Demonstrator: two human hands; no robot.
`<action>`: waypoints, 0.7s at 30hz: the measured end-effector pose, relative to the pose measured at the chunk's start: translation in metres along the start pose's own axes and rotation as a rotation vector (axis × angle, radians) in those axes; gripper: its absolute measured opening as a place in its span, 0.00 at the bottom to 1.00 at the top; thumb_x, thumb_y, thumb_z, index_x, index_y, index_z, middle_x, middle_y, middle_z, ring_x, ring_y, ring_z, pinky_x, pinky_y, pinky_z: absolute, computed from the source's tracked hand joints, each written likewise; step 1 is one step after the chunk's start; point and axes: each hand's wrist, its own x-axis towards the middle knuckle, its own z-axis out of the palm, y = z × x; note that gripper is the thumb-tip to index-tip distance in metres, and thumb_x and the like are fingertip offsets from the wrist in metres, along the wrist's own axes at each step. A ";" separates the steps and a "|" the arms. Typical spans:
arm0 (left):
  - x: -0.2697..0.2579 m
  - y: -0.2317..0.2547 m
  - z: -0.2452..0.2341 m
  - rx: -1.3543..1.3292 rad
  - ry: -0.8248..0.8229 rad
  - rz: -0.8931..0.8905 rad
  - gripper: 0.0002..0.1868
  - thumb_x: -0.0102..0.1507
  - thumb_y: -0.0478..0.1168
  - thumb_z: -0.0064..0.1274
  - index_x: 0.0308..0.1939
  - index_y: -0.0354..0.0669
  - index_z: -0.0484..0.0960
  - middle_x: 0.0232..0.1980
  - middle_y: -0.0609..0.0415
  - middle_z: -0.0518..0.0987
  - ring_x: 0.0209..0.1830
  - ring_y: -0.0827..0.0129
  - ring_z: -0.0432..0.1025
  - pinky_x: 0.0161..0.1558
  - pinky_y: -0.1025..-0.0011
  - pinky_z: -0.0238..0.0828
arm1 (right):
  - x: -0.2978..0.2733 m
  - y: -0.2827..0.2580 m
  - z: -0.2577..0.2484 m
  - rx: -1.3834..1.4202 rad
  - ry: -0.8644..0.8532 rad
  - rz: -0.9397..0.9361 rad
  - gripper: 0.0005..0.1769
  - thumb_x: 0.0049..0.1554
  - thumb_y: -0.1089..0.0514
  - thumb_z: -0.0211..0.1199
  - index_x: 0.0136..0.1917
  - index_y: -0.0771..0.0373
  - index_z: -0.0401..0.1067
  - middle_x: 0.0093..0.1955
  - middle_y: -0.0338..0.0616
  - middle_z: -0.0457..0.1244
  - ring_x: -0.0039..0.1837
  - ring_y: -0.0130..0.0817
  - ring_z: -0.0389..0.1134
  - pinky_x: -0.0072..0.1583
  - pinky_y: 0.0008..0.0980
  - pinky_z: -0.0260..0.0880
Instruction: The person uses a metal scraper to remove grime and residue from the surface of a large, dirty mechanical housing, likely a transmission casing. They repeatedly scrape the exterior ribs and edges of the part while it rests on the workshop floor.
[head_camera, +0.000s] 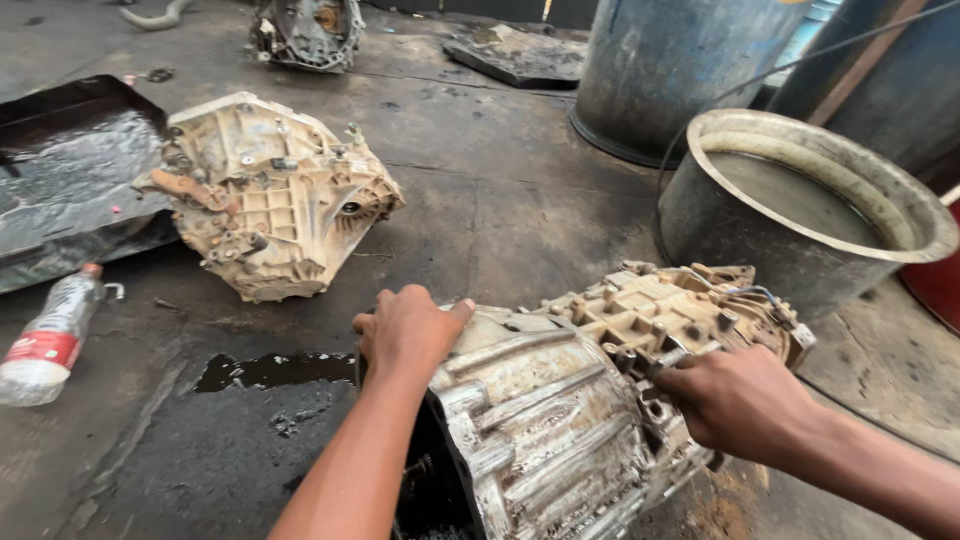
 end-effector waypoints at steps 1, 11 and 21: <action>-0.001 -0.002 -0.001 0.010 0.002 -0.001 0.33 0.59 0.65 0.60 0.58 0.48 0.83 0.73 0.47 0.66 0.75 0.36 0.54 0.68 0.45 0.63 | 0.000 -0.001 0.001 -0.025 0.006 -0.008 0.18 0.58 0.54 0.54 0.58 0.46 0.78 0.42 0.36 0.72 0.29 0.31 0.69 0.32 0.36 0.70; -0.003 -0.006 -0.004 0.002 0.026 0.011 0.33 0.59 0.65 0.60 0.58 0.47 0.82 0.73 0.46 0.66 0.73 0.35 0.56 0.66 0.45 0.64 | -0.002 0.017 0.032 0.037 0.020 -0.011 0.17 0.62 0.53 0.54 0.59 0.40 0.78 0.44 0.29 0.72 0.33 0.29 0.71 0.36 0.35 0.71; -0.001 -0.007 -0.002 0.015 0.036 0.013 0.34 0.58 0.66 0.61 0.58 0.47 0.82 0.73 0.47 0.66 0.73 0.37 0.57 0.65 0.45 0.64 | -0.026 0.010 0.042 0.273 0.353 -0.203 0.13 0.57 0.45 0.66 0.51 0.49 0.83 0.42 0.36 0.74 0.40 0.36 0.74 0.41 0.37 0.73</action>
